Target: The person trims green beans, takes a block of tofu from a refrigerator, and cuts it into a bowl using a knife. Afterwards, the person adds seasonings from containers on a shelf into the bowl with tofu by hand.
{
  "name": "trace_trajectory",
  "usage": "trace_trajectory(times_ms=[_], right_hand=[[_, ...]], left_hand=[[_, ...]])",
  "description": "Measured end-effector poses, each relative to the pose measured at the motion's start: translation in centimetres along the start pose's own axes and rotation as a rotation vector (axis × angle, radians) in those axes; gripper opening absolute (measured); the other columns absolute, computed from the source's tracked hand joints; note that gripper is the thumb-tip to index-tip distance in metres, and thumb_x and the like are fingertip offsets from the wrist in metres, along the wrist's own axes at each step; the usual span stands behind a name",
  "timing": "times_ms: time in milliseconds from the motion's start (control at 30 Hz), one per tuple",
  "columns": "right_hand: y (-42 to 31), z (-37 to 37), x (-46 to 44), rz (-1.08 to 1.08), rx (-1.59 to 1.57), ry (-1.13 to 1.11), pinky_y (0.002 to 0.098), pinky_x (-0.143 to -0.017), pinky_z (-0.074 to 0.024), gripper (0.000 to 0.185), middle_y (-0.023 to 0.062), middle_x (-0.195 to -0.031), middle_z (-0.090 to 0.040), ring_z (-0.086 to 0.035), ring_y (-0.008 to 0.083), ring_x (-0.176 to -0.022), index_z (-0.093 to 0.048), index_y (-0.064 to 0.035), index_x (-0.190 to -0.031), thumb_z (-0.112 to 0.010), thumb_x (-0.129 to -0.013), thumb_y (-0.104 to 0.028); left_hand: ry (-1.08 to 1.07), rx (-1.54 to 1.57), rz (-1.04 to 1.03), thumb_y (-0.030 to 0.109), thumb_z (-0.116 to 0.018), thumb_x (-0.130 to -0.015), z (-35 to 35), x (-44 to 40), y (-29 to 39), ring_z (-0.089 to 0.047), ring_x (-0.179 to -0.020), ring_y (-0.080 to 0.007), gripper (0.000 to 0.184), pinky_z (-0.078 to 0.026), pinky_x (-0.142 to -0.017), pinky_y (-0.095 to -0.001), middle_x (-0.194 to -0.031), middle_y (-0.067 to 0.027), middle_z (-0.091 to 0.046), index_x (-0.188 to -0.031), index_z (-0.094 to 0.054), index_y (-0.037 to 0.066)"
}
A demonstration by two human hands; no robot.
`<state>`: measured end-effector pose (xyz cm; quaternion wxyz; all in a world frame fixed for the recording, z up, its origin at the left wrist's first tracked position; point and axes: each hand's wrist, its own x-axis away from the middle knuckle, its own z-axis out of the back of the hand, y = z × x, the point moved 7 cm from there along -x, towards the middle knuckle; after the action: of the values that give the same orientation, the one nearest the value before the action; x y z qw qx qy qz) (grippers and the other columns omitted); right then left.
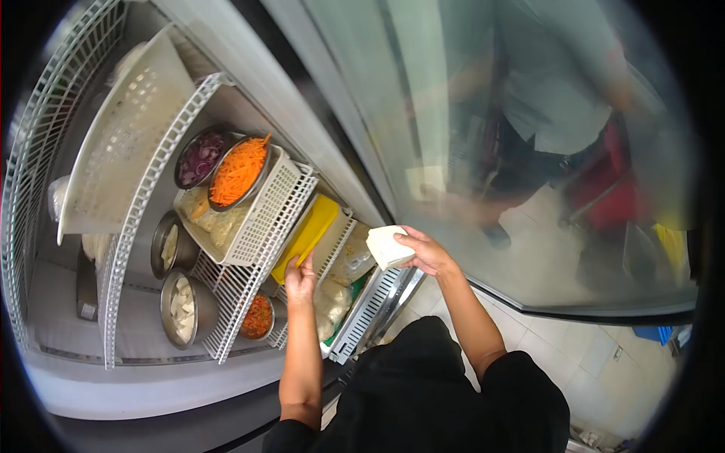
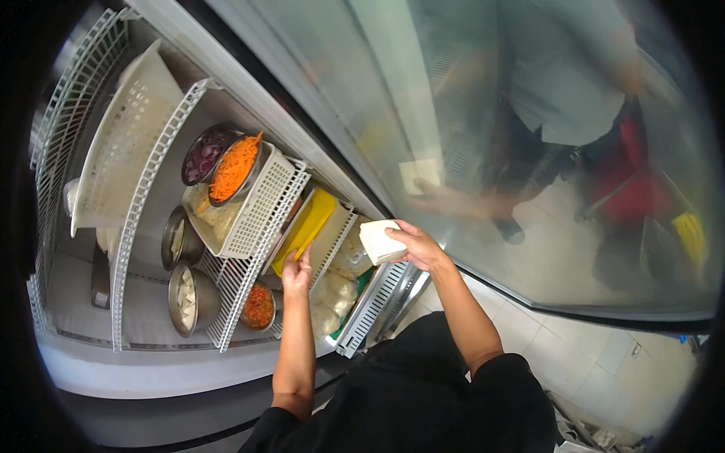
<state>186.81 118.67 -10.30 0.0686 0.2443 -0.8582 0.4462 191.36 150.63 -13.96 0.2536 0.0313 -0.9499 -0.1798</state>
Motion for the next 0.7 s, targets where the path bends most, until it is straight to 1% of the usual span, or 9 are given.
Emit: trace_trajectory(times_ms=[100, 133, 200, 267, 367, 433, 533, 600, 700], right_hand=[[0.7, 0.9, 0.5, 0.064, -0.194, -0.087, 0.038, -0.086, -0.0521, 0.044, 0.0059, -0.117, -0.062, -0.062, 0.0191, -0.104, -0.048, -0.008, -0.133, -0.056, -0.095, -0.03], [0.9, 0.8, 0.9, 0.091, -0.269, -0.153, 0.0378, -0.086, -0.0522, 0.043, 0.0058, -0.119, -0.061, -0.062, 0.0193, -0.104, -0.047, -0.0083, -0.133, -0.054, -0.097, -0.031], [1.8, 1.5, 1.7, 0.095, -0.349, -0.176, 0.0369, -0.083, -0.0535, 0.043, 0.0058, -0.119, -0.061, -0.063, 0.0182, -0.103, -0.047, -0.0085, -0.133, -0.051, -0.098, -0.033], [2.8, 2.7, 2.9, 0.087, -0.446, -0.172, 0.0355, -0.078, -0.0551, 0.044, 0.0054, -0.116, -0.063, -0.064, 0.0169, -0.099, -0.049, -0.0091, -0.131, -0.048, -0.099, -0.039], [5.1, 5.0, 5.3, 0.081, -0.581, -0.22, 0.0337, -0.074, -0.0549, 0.046, 0.0042, -0.112, -0.064, -0.064, 0.0155, -0.095, -0.051, -0.0101, -0.129, -0.045, -0.099, -0.044], [7.9, 7.7, 7.9, 0.096, -0.616, -0.185, 0.0333, -0.076, -0.0527, 0.048, 0.0038, -0.116, -0.062, -0.063, 0.0151, -0.098, -0.049, -0.0103, -0.132, -0.043, -0.099, -0.045], [9.9, 10.7, 14.6, 0.198, -0.583, -0.071, 0.0338, -0.084, -0.0509, 0.049, 0.0038, -0.122, -0.059, -0.06, 0.0153, -0.106, -0.046, -0.0111, -0.136, -0.046, -0.098, -0.042], [10.9, 11.8, 20.1, 0.282, -0.552, 0.037, 0.0343, -0.09, -0.0502, 0.05, 0.0041, -0.127, -0.058, -0.058, 0.0157, -0.113, -0.043, -0.0118, -0.139, -0.051, -0.097, -0.039], [12.3, 12.2, 27.8, 0.428, -0.519, 0.183, 0.0359, -0.087, -0.0518, 0.05, 0.0043, -0.126, -0.059, -0.06, 0.0165, -0.111, -0.045, -0.0138, -0.138, -0.057, -0.095, -0.036]], left_hand=[[0.064, -0.154, 0.128, 0.014, -0.04, -0.101, -0.8, 2.7, -1.6, -0.055, -0.117, -0.0391, 0.036, -0.056, -0.092, -0.0425, -0.122, -0.0268, -0.056, -0.122, -0.043, -0.015], [0.064, -0.212, 0.252, 0.022, -0.043, -0.1, -0.5, 3.7, -2.4, -0.057, -0.114, -0.0377, 0.042, -0.059, -0.086, -0.0376, -0.121, -0.0257, -0.057, -0.122, -0.044, -0.014], [0.029, -0.439, 0.411, 0.031, -0.047, -0.099, 0.2, 5.4, -3.2, -0.063, -0.099, -0.0302, 0.046, -0.056, -0.07, -0.0288, -0.109, -0.0207, -0.062, -0.117, -0.049, -0.011], [-0.063, -0.794, 0.45, 0.039, -0.051, -0.098, 0.3, 6.9, -3.9, -0.069, -0.084, -0.0228, 0.05, -0.054, -0.054, -0.0201, -0.097, -0.0157, -0.067, -0.113, -0.054, -0.008], [-0.214, -1.286, 0.416, 0.034, -0.052, -0.099, -4.2, 11.0, -7.7, -0.066, -0.066, -0.0143, 0.04, -0.039, -0.044, -0.0181, -0.087, -0.0094, -0.069, -0.106, -0.061, -0.004], [-0.47, -1.555, 0.397, 0.024, -0.052, -0.097, -6.8, 12.4, -12.0, -0.063, -0.065, -0.0139, 0.031, -0.043, -0.052, -0.0216, -0.091, -0.0105, -0.069, -0.107, -0.062, -0.004], [-1.083, -1.772, 0.305, 0.008, -0.052, -0.092, -10.4, 15.6, -22.0, -0.061, -0.067, -0.0148, 0.026, -0.05, -0.068, -0.0286, -0.1, -0.0131, -0.068, -0.114, -0.062, -0.002], [-1.449, -1.842, 0.287, 0.006, -0.051, -0.091, -12.5, 20.8, -29.3, -0.064, -0.077, -0.022, 0.028, -0.051, -0.076, -0.032, -0.104, -0.0156, -0.067, -0.116, -0.061, 0.0], [-2.038, -1.71, 0.183, 0.001, -0.049, -0.087, -15.7, 32.2, -38.6, -0.061, -0.098, -0.0325, 0.032, -0.049, -0.086, -0.0375, -0.106, -0.0181, -0.063, -0.116, -0.061, 0.002]])
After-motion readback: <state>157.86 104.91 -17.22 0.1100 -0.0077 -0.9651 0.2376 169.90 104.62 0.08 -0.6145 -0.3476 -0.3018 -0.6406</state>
